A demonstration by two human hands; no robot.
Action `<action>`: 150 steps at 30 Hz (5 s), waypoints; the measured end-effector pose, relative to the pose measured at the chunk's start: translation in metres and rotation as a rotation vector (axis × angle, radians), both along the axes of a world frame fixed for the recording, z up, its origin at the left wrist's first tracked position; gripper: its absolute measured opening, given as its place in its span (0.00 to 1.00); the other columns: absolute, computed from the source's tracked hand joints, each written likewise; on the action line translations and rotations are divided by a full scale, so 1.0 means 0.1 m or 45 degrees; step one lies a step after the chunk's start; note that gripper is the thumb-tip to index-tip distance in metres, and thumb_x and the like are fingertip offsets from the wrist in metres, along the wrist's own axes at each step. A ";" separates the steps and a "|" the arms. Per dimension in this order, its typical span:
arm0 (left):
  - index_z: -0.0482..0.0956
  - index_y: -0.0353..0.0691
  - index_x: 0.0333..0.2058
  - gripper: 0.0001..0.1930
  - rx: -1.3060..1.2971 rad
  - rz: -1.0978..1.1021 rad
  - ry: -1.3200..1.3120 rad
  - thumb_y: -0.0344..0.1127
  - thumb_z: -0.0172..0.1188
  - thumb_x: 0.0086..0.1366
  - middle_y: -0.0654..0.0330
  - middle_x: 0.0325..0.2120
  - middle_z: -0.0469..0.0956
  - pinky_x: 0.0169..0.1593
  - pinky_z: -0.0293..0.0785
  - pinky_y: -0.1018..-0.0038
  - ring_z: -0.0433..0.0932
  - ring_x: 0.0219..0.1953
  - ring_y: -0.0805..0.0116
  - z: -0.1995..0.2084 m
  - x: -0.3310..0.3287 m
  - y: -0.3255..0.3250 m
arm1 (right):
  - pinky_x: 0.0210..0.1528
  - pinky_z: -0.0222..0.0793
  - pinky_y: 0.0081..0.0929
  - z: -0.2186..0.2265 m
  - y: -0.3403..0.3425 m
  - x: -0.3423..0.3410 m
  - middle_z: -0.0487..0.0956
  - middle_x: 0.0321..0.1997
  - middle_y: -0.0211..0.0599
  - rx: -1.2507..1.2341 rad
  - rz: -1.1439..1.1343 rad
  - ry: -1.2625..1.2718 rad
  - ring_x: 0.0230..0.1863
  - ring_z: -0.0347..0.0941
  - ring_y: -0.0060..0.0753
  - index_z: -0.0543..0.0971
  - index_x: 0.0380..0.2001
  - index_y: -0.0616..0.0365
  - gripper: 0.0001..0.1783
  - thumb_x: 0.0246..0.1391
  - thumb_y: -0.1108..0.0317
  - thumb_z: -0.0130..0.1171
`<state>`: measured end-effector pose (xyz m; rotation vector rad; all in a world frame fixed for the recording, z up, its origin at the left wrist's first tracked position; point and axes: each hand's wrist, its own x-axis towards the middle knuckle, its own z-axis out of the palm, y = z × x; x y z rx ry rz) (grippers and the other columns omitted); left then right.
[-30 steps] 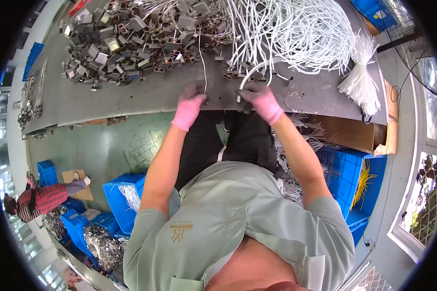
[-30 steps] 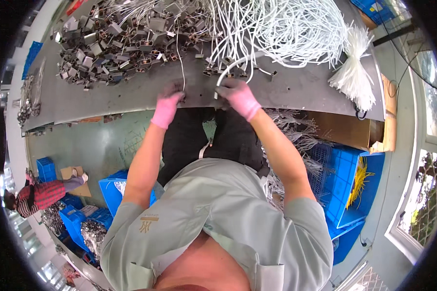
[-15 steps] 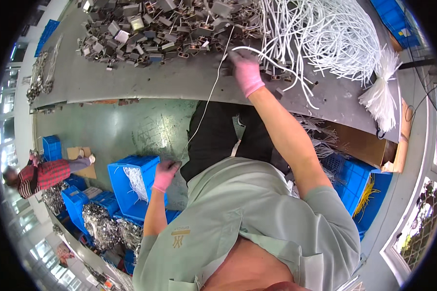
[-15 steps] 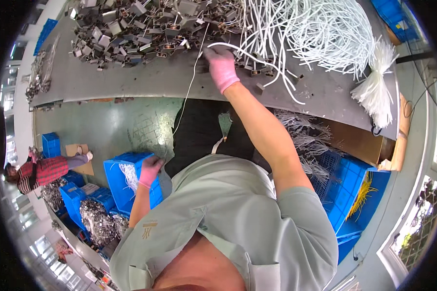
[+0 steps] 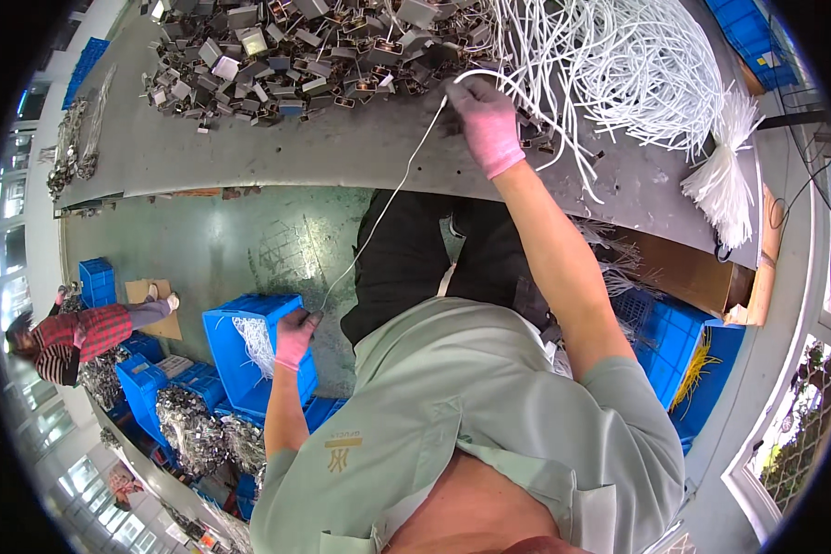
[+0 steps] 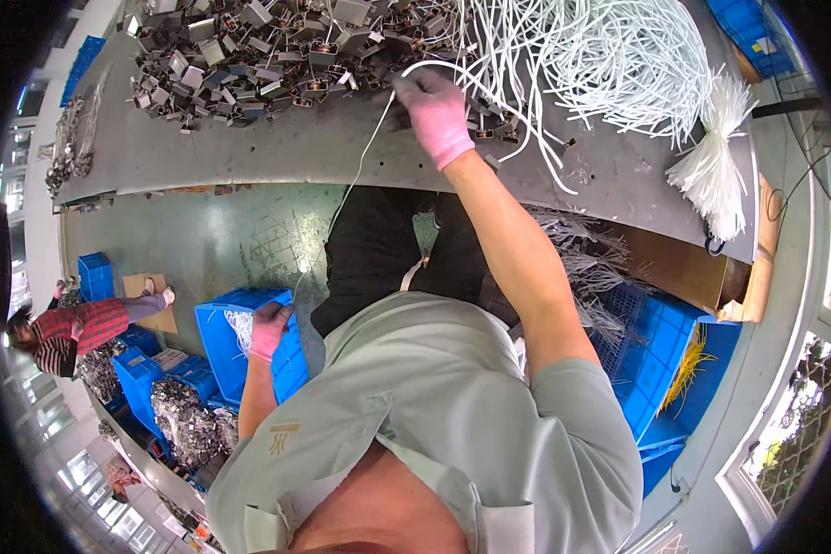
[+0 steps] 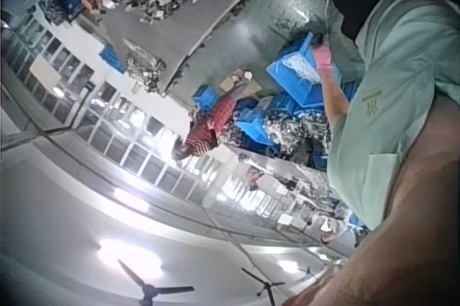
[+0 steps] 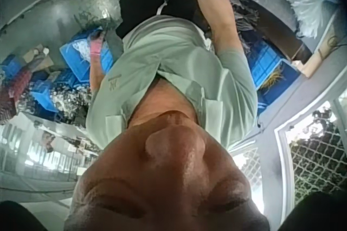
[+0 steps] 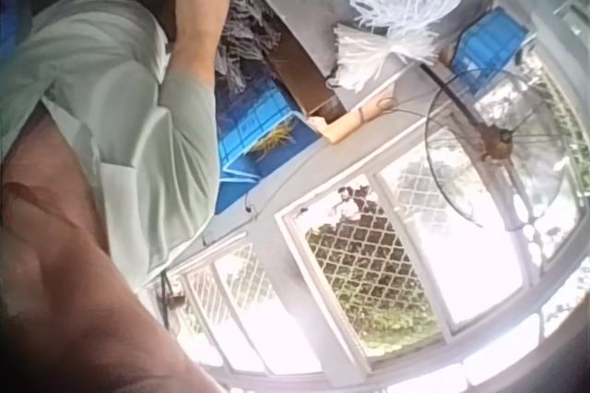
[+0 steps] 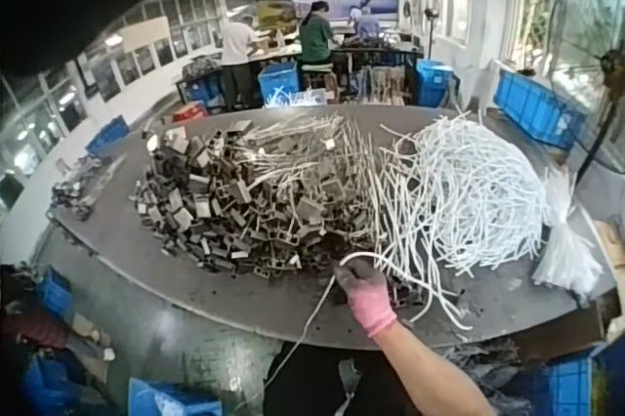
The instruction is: Manually bundling and tying electronic wires or components together at a workbench.
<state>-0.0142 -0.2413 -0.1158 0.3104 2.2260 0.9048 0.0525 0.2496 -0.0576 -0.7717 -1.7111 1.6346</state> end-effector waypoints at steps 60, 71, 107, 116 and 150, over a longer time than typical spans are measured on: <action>0.79 0.41 0.33 0.14 0.497 -1.246 1.377 0.45 0.61 0.53 0.59 0.40 0.77 0.55 0.65 0.60 0.73 0.48 0.57 0.92 0.43 4.13 | 0.33 0.73 0.37 0.58 0.21 1.37 0.80 0.28 0.39 1.299 0.136 -0.853 0.32 0.78 0.42 0.78 0.36 0.50 0.09 0.49 0.70 0.53; 0.75 0.33 0.51 0.22 1.055 -0.353 -0.519 0.44 0.54 0.66 0.57 0.46 0.78 0.46 0.73 0.75 0.76 0.42 0.72 1.19 0.62 3.96 | 0.34 0.72 0.35 0.25 -0.16 1.15 0.79 0.33 0.52 0.341 0.203 -0.374 0.32 0.76 0.51 0.79 0.37 0.62 0.12 0.49 0.69 0.62; 0.74 0.43 0.50 0.22 0.498 -0.707 1.047 0.36 0.61 0.54 0.49 0.37 0.79 0.44 0.73 0.64 0.77 0.40 0.48 0.21 -0.18 4.29 | 0.28 0.68 0.21 -0.10 -0.14 0.86 0.80 0.28 0.33 -0.466 0.070 -0.133 0.24 0.72 0.21 0.79 0.42 0.62 0.12 0.59 0.68 0.53; 0.76 0.31 0.32 0.13 0.686 -0.498 0.565 0.37 0.53 0.62 0.52 0.22 0.76 0.32 0.71 0.68 0.74 0.24 0.59 0.55 -0.02 3.33 | 0.38 0.67 0.27 -0.59 -0.17 0.29 0.80 0.30 0.42 -0.565 -0.026 0.057 0.32 0.73 0.30 0.78 0.37 0.68 0.13 0.53 0.68 0.55; 0.72 0.35 0.34 0.07 0.421 -0.321 0.399 0.28 0.58 0.57 0.64 0.18 0.64 0.20 0.62 0.76 0.64 0.18 0.75 0.31 0.10 1.44 | 0.23 0.65 0.24 0.71 0.01 0.58 0.75 0.18 0.31 -0.053 0.228 -0.180 0.18 0.67 0.18 0.80 0.30 0.63 0.15 0.54 0.60 0.61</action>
